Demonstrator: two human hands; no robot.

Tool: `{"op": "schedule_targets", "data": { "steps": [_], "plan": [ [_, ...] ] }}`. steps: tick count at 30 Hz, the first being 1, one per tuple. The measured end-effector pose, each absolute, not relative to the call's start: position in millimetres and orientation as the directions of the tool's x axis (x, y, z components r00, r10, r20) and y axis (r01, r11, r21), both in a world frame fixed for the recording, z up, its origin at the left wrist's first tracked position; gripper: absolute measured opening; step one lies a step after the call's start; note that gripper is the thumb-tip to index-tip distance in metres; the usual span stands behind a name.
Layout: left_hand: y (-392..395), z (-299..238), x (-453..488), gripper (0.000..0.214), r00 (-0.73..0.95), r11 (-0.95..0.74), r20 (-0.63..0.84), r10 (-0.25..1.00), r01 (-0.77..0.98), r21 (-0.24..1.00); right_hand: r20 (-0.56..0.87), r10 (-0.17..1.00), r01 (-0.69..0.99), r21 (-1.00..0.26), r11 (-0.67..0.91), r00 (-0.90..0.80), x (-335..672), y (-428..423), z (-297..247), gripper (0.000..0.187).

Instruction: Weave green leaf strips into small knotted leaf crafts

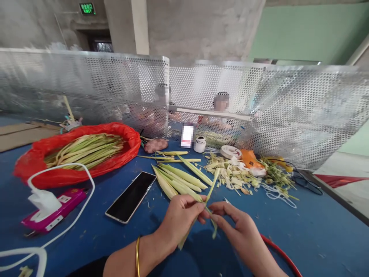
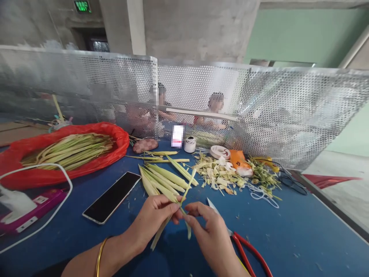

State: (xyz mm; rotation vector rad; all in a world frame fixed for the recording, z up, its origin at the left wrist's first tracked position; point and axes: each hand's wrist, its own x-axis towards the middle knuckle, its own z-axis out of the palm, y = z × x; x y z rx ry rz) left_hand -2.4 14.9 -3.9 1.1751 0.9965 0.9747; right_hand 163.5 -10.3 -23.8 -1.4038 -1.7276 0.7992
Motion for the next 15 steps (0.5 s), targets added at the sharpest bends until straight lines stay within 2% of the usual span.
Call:
{"op": "schedule_targets", "data": {
  "steps": [4, 8, 11, 15],
  "plan": [
    [15, -7, -2, 0.022, 0.284, 0.083, -0.06, 0.957, -0.07, 0.994, 0.014, 0.979, 0.287, -0.955, 0.073, -0.202, 163, -9, -20, 0.034],
    [17, -8, -3, 0.023, 0.217, 0.054, -0.043, 0.975, -0.044, 0.998, -0.156, 0.967, 0.134, -0.982, -0.131, -0.201, 164, -10, -15, 0.04],
    [19, -6, -4, 0.021, 0.145, 0.064, -0.055, 0.988, -0.057, 0.996, -0.11, 0.988, 0.113, -0.989, -0.098, -0.105, 166, -12, -11, 0.036],
    [21, -3, -6, 0.037, 0.145, 0.188, -0.169, 0.975, -0.129, 0.974, -0.022, 1.0, 0.177, -0.984, -0.025, 0.02, 173, -8, -10, 0.037]
  ]
}}
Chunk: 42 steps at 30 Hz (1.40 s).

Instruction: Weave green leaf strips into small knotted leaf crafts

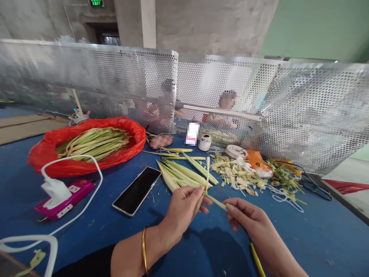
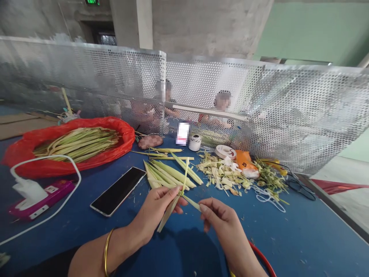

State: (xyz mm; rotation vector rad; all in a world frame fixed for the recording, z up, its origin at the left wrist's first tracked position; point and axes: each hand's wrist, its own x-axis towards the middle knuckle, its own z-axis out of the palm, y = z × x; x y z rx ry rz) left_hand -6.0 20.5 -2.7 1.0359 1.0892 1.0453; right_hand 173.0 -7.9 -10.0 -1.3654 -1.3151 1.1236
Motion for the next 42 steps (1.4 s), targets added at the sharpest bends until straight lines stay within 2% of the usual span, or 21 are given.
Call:
{"op": "schedule_targets", "data": {
  "steps": [4, 7, 10, 12, 13, 15, 17, 19, 20, 22, 24, 26, 28, 30, 32, 36, 42],
  "plan": [
    [19, 0, -6, 0.036, 0.173, 0.262, -0.232, 0.957, -0.177, 0.949, 0.109, 0.98, 0.328, -0.943, 0.049, 0.166, 182, -2, -15, 0.037],
    [16, -2, -4, 0.035, 0.23, 0.279, -0.247, 0.941, -0.118, 0.953, 0.33, 0.909, 0.488, -0.855, 0.174, 0.254, 185, -4, -17, 0.028],
    [11, -6, -2, 0.034, 0.398, 0.313, -0.289, 0.871, 0.005, 0.95, 0.632, 0.765, 0.683, -0.613, 0.397, 0.123, 182, -13, -12, 0.015],
    [5, -9, -1, 0.035, 0.524, 0.275, -0.295, 0.799, 0.118, 0.954, 0.727, 0.684, 0.768, -0.403, 0.497, -0.06, 178, -19, -8, 0.012],
    [2, -11, -1, 0.037, 0.574, 0.236, -0.295, 0.764, 0.177, 0.956, 0.716, 0.684, 0.788, -0.339, 0.514, -0.138, 176, -21, -6, 0.012],
    [-3, -13, 0, 0.04, 0.64, 0.145, -0.303, 0.706, 0.287, 0.947, 0.598, 0.769, 0.787, -0.354, 0.506, -0.225, 170, -22, -4, 0.011],
    [-7, -16, 1, 0.041, 0.661, 0.098, -0.337, 0.67, 0.372, 0.923, 0.404, 0.878, 0.715, -0.533, 0.453, -0.255, 165, -22, -4, 0.019],
    [-9, -18, 3, 0.039, 0.651, 0.104, -0.378, 0.658, 0.419, 0.902, 0.215, 0.943, 0.582, -0.745, 0.327, -0.255, 160, -22, -4, 0.022],
    [-9, -19, 4, 0.038, 0.641, 0.122, -0.394, 0.658, 0.426, 0.897, 0.161, 0.957, 0.513, -0.816, 0.266, -0.24, 158, -23, -4, 0.02],
    [-7, -20, 5, 0.038, 0.624, 0.173, -0.402, 0.671, 0.395, 0.902, 0.197, 0.967, 0.44, -0.862, 0.25, -0.164, 156, -26, -5, 0.015],
    [-4, -19, 5, 0.042, 0.605, 0.23, -0.374, 0.703, 0.305, 0.924, 0.399, 0.913, 0.516, -0.766, 0.383, -0.086, 156, -30, -6, 0.012],
    [1, -16, 3, 0.042, 0.555, 0.302, -0.357, 0.752, 0.192, 0.934, 0.614, 0.779, 0.653, -0.538, 0.534, -0.131, 156, -33, -7, 0.007],
    [5, -12, 2, 0.038, 0.486, 0.384, -0.366, 0.793, 0.067, 0.921, 0.716, 0.641, 0.712, -0.295, 0.637, -0.277, 156, -36, -9, 0.011],
    [8, -10, 1, 0.036, 0.43, 0.447, -0.389, 0.815, -0.037, 0.894, 0.74, 0.546, 0.704, -0.14, 0.696, -0.392, 154, -37, -10, 0.016],
    [9, -9, 1, 0.037, 0.4, 0.478, -0.404, 0.822, -0.1, 0.873, 0.745, 0.514, 0.706, -0.082, 0.704, -0.426, 152, -37, -10, 0.016],
    [9, -5, 1, 0.038, 0.362, 0.513, -0.43, 0.827, -0.171, 0.841, 0.742, 0.534, 0.734, -0.085, 0.674, -0.405, 149, -37, -10, 0.015],
    [10, -5, 0, 0.039, 0.363, 0.478, -0.362, 0.859, -0.311, 0.822, 0.749, 0.515, 0.749, -0.037, 0.662, -0.418, 148, -37, -13, 0.017]
  ]
}}
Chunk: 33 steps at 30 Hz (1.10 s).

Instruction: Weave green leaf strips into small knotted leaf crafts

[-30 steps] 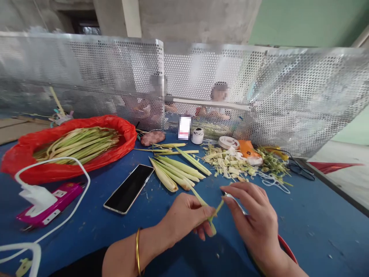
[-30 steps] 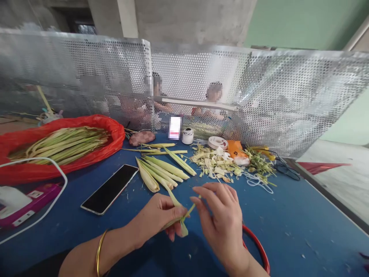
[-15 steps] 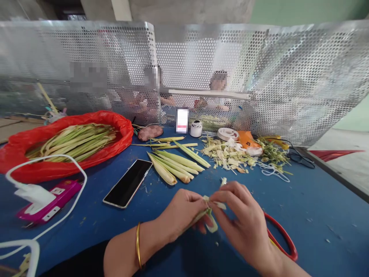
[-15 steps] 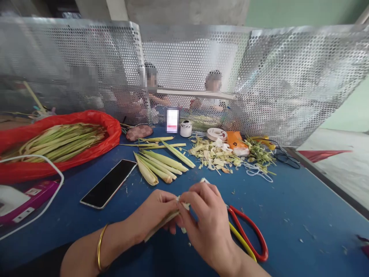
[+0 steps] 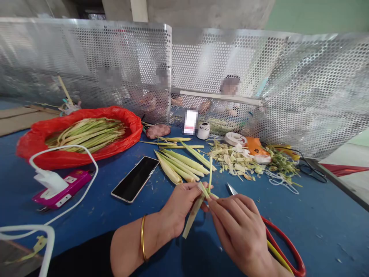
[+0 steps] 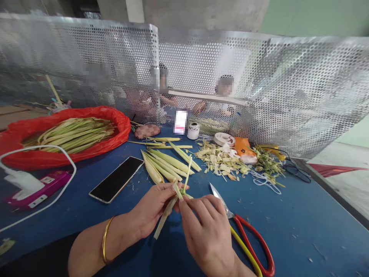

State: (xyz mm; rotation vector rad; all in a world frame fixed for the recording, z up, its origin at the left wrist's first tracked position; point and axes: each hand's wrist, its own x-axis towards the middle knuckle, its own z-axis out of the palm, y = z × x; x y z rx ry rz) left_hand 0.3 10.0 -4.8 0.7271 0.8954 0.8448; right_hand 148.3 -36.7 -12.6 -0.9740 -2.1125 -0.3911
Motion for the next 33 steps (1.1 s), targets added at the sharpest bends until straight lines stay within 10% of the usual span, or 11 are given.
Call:
{"op": "schedule_targets", "data": {
  "steps": [19, 29, 33],
  "plan": [
    [13, -6, 0, 0.016, 0.324, 0.57, -0.471, 0.821, -0.525, 0.633, 0.705, 0.616, 0.725, -0.211, 0.656, -0.352, 151, -32, -22, 0.022],
    [2, -15, 6, 0.022, 0.405, 0.48, -0.291, 0.867, -0.52, 0.707, 0.66, 0.414, 0.652, 0.153, 0.743, -0.627, 138, -31, -34, 0.027],
    [0, -16, 6, 0.029, 0.412, 0.465, -0.284, 0.866, -0.452, 0.762, 0.718, 0.449, 0.659, 0.018, 0.752, -0.532, 139, -32, -36, 0.021]
  ]
}}
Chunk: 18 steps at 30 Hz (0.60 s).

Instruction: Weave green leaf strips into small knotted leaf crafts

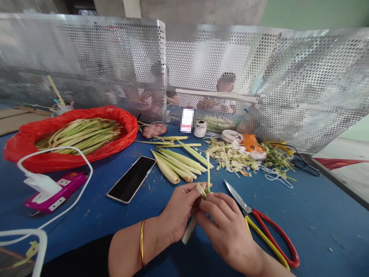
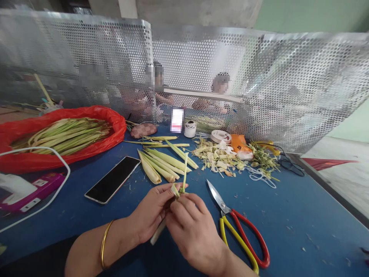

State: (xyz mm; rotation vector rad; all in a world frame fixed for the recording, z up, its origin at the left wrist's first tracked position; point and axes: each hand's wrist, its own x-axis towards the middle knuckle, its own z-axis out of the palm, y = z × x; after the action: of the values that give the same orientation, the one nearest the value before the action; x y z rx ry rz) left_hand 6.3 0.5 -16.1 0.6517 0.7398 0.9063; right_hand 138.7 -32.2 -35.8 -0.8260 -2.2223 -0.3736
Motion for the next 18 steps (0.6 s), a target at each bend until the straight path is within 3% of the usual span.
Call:
{"op": "schedule_targets", "data": {
  "steps": [4, 6, 8, 11, 18],
  "plan": [
    [1, -16, 6, 0.031, 0.443, 0.459, -0.286, 0.85, -0.355, 0.814, 0.725, 0.666, 0.613, -0.451, 0.649, -0.172, 147, -33, -24, 0.012],
    [0, -16, 6, 0.033, 0.46, 0.458, -0.297, 0.837, -0.29, 0.84, 0.589, 0.807, 0.507, -0.711, 0.488, 0.049, 150, -30, -22, 0.012],
    [0, -17, 6, 0.033, 0.477, 0.436, -0.279, 0.834, -0.26, 0.861, 0.354, 0.914, 0.344, -0.898, 0.273, 0.198, 151, -27, -23, 0.021],
    [0, -18, 6, 0.031, 0.464, 0.406, -0.263, 0.846, -0.241, 0.881, 0.103, 0.969, 0.133, -0.988, 0.074, 0.226, 147, -23, -25, 0.028],
    [1, -16, 4, 0.021, 0.484, 0.387, -0.211, 0.849, -0.299, 0.873, 0.001, 0.975, -0.042, -0.999, 0.01, 0.223, 141, -20, -23, 0.03]
  ]
}}
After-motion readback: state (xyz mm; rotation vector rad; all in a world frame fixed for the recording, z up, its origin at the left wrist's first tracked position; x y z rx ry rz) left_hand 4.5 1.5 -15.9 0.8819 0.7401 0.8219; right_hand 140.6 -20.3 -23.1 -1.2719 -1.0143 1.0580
